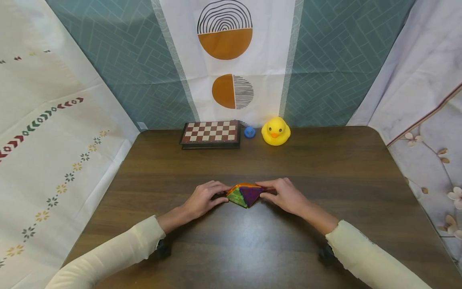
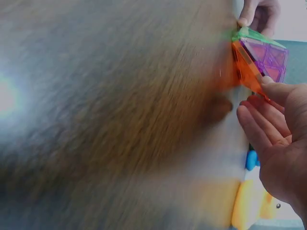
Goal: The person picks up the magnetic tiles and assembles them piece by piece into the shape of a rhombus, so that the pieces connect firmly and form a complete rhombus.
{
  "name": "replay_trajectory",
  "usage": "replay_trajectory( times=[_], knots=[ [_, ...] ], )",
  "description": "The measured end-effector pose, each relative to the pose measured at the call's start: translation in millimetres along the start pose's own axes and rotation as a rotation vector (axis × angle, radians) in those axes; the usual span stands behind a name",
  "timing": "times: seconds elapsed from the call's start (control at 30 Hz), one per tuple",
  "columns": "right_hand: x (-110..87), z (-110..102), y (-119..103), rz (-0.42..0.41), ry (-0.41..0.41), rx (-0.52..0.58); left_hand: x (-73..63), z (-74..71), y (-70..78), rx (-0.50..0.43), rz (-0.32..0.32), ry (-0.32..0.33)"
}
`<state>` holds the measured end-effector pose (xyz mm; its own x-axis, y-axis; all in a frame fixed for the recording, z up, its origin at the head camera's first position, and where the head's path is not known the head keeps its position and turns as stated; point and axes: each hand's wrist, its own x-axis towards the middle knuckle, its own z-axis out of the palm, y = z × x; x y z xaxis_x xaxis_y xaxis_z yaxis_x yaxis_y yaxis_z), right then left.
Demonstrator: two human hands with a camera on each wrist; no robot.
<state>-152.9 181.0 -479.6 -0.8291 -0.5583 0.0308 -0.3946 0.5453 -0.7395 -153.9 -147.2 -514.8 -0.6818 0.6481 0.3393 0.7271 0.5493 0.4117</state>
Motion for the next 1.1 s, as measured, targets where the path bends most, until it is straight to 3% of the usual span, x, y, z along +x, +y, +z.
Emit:
replay_trajectory(
  times=[0.2, 0.43, 1.1],
  knots=[
    [-4.2, -2.6, 0.4, -0.026, 0.094, -0.026, -1.1, 0.7, -2.4, -0.011, 0.04, 0.054],
    [-5.0, 1.7, 2.1, -0.062, 0.169, -0.027, -0.9, 0.1, -2.1, -0.029, 0.028, 0.055],
    [-0.9, 11.7, -5.6, -0.071, 0.225, 0.007, -11.1, -6.5, -4.7, -0.006, -0.003, 0.059]
  ],
)
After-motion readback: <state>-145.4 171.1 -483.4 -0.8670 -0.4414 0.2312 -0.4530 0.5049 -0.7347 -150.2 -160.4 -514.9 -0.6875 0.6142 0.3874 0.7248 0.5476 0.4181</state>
